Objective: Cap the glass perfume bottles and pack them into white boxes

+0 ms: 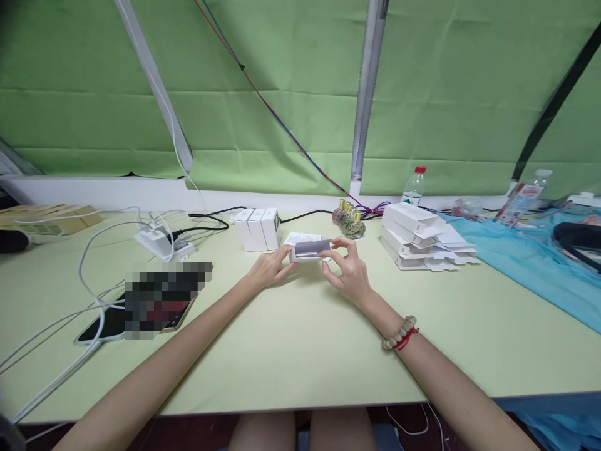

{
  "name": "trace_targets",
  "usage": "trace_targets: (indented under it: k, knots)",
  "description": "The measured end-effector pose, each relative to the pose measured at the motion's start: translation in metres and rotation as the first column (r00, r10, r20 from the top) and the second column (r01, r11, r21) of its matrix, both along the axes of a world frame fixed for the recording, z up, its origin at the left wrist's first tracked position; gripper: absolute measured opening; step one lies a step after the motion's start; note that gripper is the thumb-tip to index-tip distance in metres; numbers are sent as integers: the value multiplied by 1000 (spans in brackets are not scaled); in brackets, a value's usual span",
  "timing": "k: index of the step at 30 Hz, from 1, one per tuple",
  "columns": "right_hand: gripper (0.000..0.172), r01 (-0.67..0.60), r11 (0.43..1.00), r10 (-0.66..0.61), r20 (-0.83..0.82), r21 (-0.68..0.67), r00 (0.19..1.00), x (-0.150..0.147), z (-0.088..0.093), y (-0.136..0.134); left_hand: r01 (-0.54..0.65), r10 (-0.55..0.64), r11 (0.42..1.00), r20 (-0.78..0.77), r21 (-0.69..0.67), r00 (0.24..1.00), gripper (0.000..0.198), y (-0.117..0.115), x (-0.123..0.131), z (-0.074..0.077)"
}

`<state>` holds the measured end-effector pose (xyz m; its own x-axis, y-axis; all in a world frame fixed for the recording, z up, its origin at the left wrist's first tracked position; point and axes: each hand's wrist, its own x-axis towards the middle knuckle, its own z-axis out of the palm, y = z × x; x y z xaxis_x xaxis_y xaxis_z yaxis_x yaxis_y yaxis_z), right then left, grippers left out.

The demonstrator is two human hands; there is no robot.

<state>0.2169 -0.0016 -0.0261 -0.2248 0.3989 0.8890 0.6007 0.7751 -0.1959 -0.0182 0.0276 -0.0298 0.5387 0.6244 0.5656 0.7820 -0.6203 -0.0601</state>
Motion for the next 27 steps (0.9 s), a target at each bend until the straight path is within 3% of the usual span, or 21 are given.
trace_targets:
  k: [5,13,18,27]
  knots:
    - [23,13,999,-12,20,-50,1000,0,-1,1,27,-28,999,57,18,998,38,1,-3,-1]
    - [31,-30,983,36,29,-180,999,0,-1,1,-8,10,994,-20,112,1000,43,2,-4,0]
    - [51,-143,926,117,-96,-349,989,-3,-5,1,-13,18,987,-27,159,999,40,3,-2,-1]
    - [61,-282,818,133,-313,-502,940,-10,-6,0,-32,59,973,-112,228,992,38,5,1,-3]
